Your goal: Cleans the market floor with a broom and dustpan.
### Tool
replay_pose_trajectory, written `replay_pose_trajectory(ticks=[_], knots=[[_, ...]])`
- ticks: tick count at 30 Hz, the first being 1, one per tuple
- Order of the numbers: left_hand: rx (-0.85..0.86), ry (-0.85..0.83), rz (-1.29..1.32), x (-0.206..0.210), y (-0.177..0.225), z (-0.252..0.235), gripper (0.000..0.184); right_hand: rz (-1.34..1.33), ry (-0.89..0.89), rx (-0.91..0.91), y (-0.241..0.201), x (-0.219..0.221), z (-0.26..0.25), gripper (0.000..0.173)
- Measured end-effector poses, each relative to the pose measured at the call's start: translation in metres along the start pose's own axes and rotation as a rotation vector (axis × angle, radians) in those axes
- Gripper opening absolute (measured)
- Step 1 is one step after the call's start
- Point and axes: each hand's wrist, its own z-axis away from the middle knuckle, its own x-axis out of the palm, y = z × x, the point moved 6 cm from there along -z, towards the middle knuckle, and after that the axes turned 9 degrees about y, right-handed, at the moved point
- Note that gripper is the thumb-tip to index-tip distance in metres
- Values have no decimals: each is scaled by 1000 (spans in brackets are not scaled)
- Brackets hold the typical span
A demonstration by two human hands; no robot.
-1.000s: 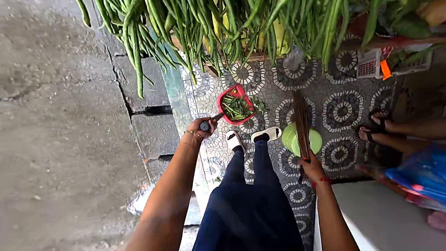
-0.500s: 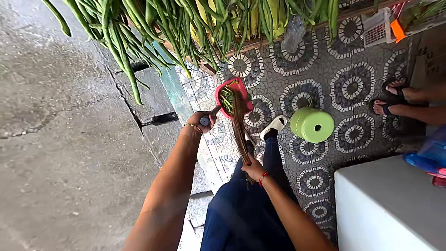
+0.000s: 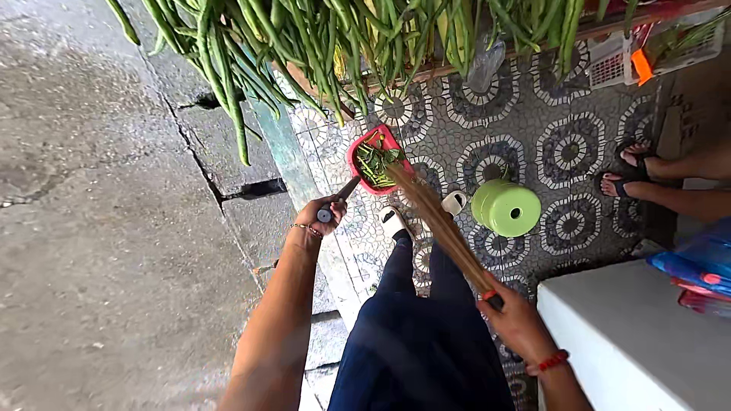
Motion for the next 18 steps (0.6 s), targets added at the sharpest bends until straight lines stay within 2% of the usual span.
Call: replay_pose_trajectory(ticks=[2, 5, 8, 10, 12, 14, 16, 18], knots=[[-20, 13, 38, -5, -4, 2, 24, -17, 83, -11, 7, -23, -30, 70], [-35, 21, 39, -12, -9, 0, 24, -163, 127, 56, 4, -35, -116, 72], [-30, 31, 43, -21, -16, -1, 25, -401, 157, 139, -9, 7, -201, 78], [8, 56, 47, -24, -20, 0, 23, -328, 48, 102, -23, 60, -222, 75], [4, 68, 70, -29, -27, -3, 24, -126, -131, 32, -29, 110, -202, 77], [-15, 60, 114, -29, -29, -7, 25, 60, -268, -6, -33, 128, -161, 85], [-22, 70, 143, -28, -28, -9, 24, 53, -289, -14, -31, 106, -119, 84], [-18, 76, 161, -29, -24, -13, 23, -47, -170, -21, -25, 52, -90, 79]])
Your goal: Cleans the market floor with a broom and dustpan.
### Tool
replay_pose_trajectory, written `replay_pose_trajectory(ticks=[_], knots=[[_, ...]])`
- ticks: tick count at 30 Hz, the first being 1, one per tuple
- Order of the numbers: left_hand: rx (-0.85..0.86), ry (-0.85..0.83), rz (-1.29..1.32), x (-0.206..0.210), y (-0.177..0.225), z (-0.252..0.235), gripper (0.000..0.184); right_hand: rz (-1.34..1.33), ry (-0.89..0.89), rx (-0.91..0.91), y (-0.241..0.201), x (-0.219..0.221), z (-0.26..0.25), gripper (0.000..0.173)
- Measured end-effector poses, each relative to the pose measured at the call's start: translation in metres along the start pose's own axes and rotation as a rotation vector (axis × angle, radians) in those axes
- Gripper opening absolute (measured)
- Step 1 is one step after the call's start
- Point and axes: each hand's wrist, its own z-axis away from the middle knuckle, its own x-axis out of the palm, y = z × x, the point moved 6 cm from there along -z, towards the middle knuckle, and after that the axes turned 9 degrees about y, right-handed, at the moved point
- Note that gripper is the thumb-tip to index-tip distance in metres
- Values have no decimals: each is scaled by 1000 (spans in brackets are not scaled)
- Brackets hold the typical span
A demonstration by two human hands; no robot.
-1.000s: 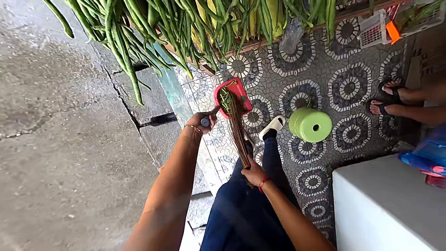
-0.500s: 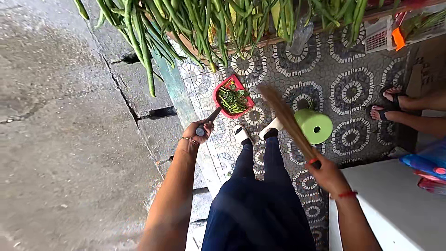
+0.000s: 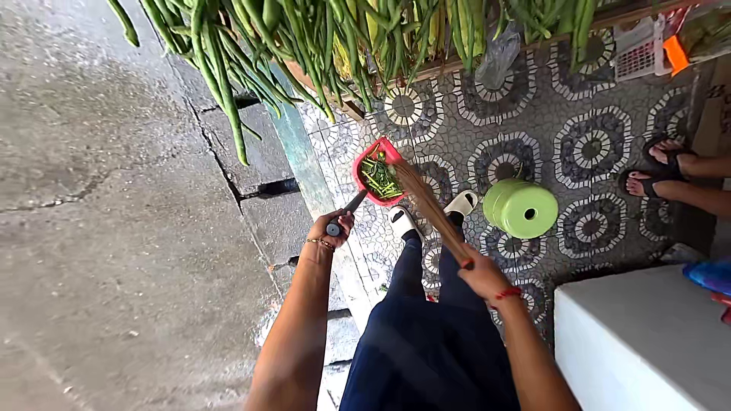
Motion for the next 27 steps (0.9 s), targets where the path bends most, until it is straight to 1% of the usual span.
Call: replay_pose_trajectory(ticks=[2, 4, 5, 7, 9, 10, 11, 12, 14, 15, 17, 19, 20, 22, 24, 25, 27], knots=[[11, -10, -11, -4, 2, -2, 25, -82, 176, 2, 13, -55, 13, 79], [22, -38, -43, -3, 4, -1, 28, -186, 351, 34, 31, -102, -14, 72], [17, -47, -52, -1, 4, 0, 30, -247, 423, 45, 39, -119, -40, 66], [8, -47, -50, -1, 2, 3, 32, -429, 507, 85, 48, -139, -108, 61], [2, -57, -37, 0, 2, 1, 34, -675, 596, 84, 33, -153, -180, 57], [3, -52, -30, -2, 2, 0, 35, -744, 603, 99, 19, -155, -210, 58], [8, -47, -28, -3, 2, -1, 36, -774, 571, 112, 3, -153, -236, 58], [10, -48, -29, -4, 2, -1, 36, -752, 521, 105, -16, -148, -257, 58], [4, -58, -30, -5, 3, -1, 39, -562, 444, -5, -56, -129, -279, 58], [1, -62, -34, -5, 3, 0, 41, -461, 408, -56, -74, -115, -281, 61], [-6, -76, -28, -2, 2, 1, 42, -306, 329, -139, -103, -87, -280, 73], [-23, -86, 24, -7, -1, 0, 45, -103, 248, -177, -121, -58, -278, 82], [-29, -93, 67, -13, -3, 1, 46, 1, 201, -183, -126, -44, -273, 82], [-34, -127, 154, -25, -9, 1, 49, 104, 150, -180, -127, -19, -255, 83], [-27, -158, 257, -38, -13, 0, 51, 154, 120, -159, -116, -3, -222, 84], [-14, -160, 300, -43, -15, 0, 50, 200, 83, -137, -109, -3, -194, 83], [17, -137, 353, -48, -18, -3, 49, 326, 9, -130, -97, -21, -130, 75]])
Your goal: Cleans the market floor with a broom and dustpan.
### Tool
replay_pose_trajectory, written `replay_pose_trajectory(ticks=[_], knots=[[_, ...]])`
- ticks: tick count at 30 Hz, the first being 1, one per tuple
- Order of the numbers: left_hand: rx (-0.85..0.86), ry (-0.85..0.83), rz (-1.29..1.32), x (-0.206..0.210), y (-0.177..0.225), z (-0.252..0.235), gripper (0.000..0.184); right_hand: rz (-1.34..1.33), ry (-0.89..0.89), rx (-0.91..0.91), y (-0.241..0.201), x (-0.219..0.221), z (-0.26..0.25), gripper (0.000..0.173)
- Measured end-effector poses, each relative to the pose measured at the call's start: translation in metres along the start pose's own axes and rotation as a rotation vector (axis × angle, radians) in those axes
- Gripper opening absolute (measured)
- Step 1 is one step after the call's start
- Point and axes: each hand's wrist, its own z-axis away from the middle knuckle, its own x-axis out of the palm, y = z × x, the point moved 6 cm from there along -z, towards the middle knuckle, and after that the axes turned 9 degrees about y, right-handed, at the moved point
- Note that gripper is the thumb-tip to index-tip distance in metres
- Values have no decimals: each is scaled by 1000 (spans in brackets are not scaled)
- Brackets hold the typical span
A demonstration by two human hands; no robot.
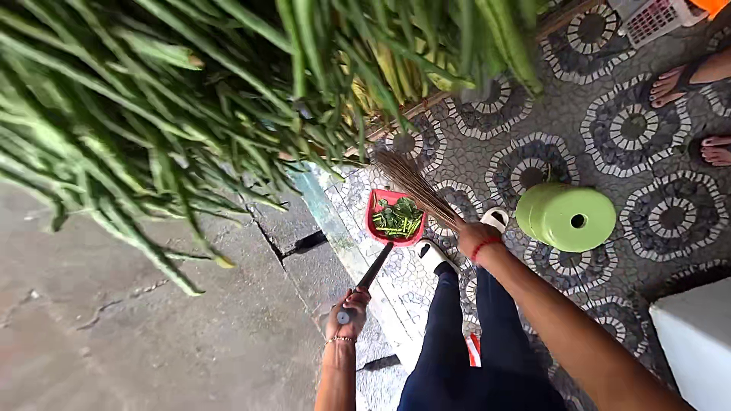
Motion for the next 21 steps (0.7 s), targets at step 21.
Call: replay_pose_trajectory(ticks=[21], knots=[[-107, 87, -209, -7, -10, -4, 35, 123, -100, -67, 64, 67, 16, 83]])
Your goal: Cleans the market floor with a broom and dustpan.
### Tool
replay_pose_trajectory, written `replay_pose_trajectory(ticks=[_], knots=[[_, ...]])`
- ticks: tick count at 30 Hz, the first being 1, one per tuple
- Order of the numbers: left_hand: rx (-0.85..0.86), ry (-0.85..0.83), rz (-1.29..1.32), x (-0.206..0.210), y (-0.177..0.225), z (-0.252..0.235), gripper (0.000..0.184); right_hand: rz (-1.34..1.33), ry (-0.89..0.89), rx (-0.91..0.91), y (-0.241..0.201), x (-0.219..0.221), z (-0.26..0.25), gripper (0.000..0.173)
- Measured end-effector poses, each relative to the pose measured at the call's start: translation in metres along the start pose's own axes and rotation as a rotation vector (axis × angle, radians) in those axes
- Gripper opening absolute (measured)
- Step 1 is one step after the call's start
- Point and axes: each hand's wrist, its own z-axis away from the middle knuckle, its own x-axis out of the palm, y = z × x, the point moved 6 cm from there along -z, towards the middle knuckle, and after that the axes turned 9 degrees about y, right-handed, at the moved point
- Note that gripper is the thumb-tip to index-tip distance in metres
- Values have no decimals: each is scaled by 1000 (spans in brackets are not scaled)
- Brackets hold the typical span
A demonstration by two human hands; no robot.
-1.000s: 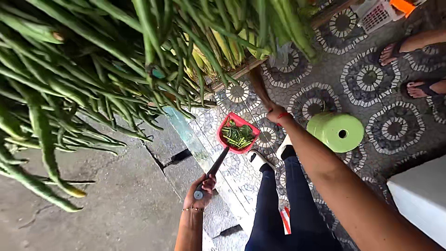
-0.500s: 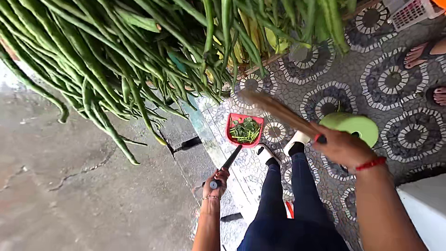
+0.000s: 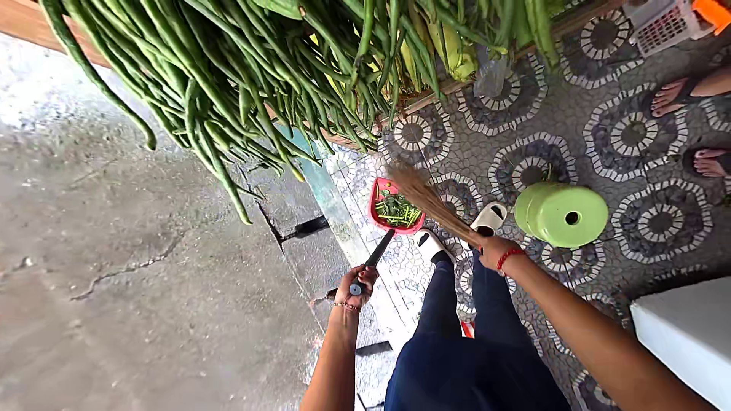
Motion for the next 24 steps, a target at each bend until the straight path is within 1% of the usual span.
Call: replay_pose_trajectory(ticks=[3, 5, 8, 11, 14, 18, 21, 24], knots=[[-47, -28, -114, -23, -4, 1, 36, 69, -32, -9, 3, 15, 49, 80], [-58, -33, -178, -33, -7, 0, 36, 75, -13, 13, 7, 13, 77, 78], [-67, -39, -278, -45, -13, -1, 36, 17, 30, 92, 24, 2, 127, 76], [-76, -32, -382, -41, -17, 6, 37, -119, 94, 176, 58, -7, 180, 77], [-83, -40, -452, -25, -21, 13, 37, -308, 146, 252, 101, -1, 220, 79], [-49, -83, -621, 14, -35, 17, 43, -588, 302, 322, 155, 27, 251, 77], [-34, -98, -699, 45, -51, 18, 42, -819, 454, 370, 184, 48, 263, 75], [-29, -110, -739, 83, -68, 21, 42, -1024, 551, 442, 197, 55, 259, 75]])
